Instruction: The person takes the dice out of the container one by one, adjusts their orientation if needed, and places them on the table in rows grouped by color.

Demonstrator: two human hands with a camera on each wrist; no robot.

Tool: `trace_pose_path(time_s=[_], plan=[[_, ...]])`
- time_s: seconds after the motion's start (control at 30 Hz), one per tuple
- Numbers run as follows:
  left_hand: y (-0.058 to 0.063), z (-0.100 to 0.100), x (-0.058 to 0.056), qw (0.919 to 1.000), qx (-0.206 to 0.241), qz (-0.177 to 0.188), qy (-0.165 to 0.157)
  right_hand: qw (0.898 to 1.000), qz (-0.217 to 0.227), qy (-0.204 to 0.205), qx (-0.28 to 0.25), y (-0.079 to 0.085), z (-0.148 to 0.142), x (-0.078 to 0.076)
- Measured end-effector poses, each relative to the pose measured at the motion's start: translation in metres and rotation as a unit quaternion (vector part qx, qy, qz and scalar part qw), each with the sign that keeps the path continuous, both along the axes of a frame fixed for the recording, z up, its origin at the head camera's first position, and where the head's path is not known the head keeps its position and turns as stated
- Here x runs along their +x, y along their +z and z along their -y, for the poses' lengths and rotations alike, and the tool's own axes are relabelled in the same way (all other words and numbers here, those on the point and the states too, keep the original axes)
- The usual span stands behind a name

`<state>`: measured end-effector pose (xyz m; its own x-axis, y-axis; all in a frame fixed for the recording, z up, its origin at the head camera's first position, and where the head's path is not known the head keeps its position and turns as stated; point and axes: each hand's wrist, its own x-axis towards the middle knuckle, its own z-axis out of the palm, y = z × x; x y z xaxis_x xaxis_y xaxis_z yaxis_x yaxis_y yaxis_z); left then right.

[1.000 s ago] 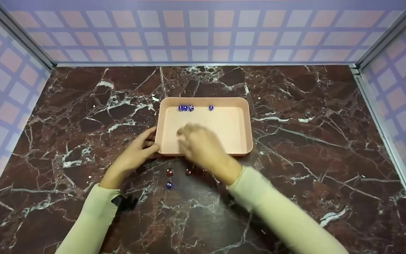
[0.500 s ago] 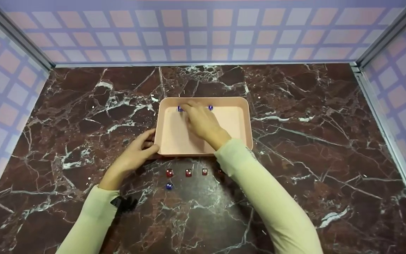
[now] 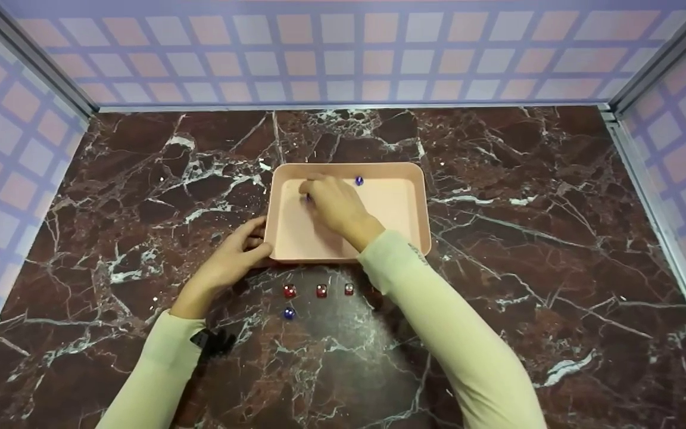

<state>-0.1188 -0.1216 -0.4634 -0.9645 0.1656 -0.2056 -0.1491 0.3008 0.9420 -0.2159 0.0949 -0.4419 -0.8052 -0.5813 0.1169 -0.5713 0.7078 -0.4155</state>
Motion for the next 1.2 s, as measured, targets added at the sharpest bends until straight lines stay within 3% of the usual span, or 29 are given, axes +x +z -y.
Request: trace_pose_path(time_s=[0.4,0.6,0.73,1.0,1.2], plan=[[-0.003,0.000,-0.002,1.0000,0.003,0.002,0.003,0.999,-0.016,0.028,-0.002,-0.006,-0.020,0.022],[-0.004,0.001,0.000,0.9999,0.007,0.009,0.011,0.997,-0.011,0.048,-0.059,-0.008,-0.026,0.033],[-0.003,0.000,-0.001,0.9999,0.012,0.008,0.009,0.994,-0.020,0.044,-0.093,-0.001,-0.027,0.043],[-0.001,-0.001,-0.001,1.0000,0.000,-0.001,-0.003,0.992,0.004,0.041,-0.118,0.019,-0.034,0.090],[-0.001,0.000,-0.001,0.9999,-0.009,-0.004,-0.005,0.992,0.022,0.059,-0.110,0.024,-0.041,0.127]])
